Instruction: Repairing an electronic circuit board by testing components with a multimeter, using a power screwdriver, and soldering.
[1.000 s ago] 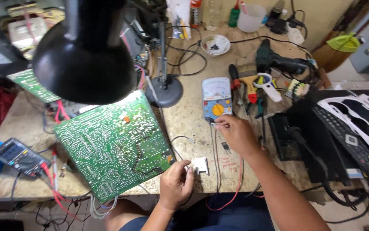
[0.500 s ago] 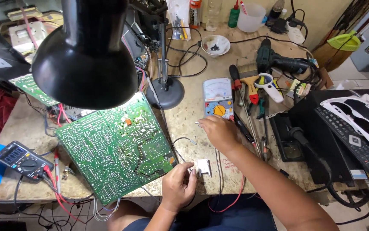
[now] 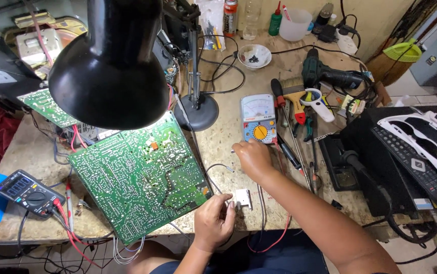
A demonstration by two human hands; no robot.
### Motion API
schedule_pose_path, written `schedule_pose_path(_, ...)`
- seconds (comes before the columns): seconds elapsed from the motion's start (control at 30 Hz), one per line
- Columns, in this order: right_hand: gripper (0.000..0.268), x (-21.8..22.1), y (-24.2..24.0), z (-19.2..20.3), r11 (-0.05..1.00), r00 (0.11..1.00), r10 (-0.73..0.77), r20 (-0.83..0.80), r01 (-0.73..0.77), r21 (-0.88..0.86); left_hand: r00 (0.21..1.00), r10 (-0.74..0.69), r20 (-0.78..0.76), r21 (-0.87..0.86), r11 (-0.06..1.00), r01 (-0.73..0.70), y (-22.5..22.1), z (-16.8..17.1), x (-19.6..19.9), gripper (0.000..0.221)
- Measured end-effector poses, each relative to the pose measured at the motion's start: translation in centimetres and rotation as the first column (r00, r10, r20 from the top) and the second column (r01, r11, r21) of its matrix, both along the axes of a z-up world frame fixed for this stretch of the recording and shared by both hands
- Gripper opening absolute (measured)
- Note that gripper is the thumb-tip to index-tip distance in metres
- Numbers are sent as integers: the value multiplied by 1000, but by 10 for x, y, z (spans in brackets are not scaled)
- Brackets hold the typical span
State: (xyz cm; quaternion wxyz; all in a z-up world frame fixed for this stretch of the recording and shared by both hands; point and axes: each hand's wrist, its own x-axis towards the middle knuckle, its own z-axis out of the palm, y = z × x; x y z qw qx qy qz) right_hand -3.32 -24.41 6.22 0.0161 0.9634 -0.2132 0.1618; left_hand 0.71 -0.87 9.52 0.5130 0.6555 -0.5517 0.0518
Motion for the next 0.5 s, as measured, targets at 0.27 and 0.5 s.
schedule_pose_path(0.27, 32, 0, 0, 2, 998, 998, 46, 53, -48, 32, 1000, 2, -3, -15, 1000, -2, 1, 2, 1, 15)
schedule_pose_path(0.5, 16, -5, -12, -8, 988, 974, 156, 167, -152, -36, 1000, 9, -2, -4, 1000, -9, 1, 3, -1, 15)
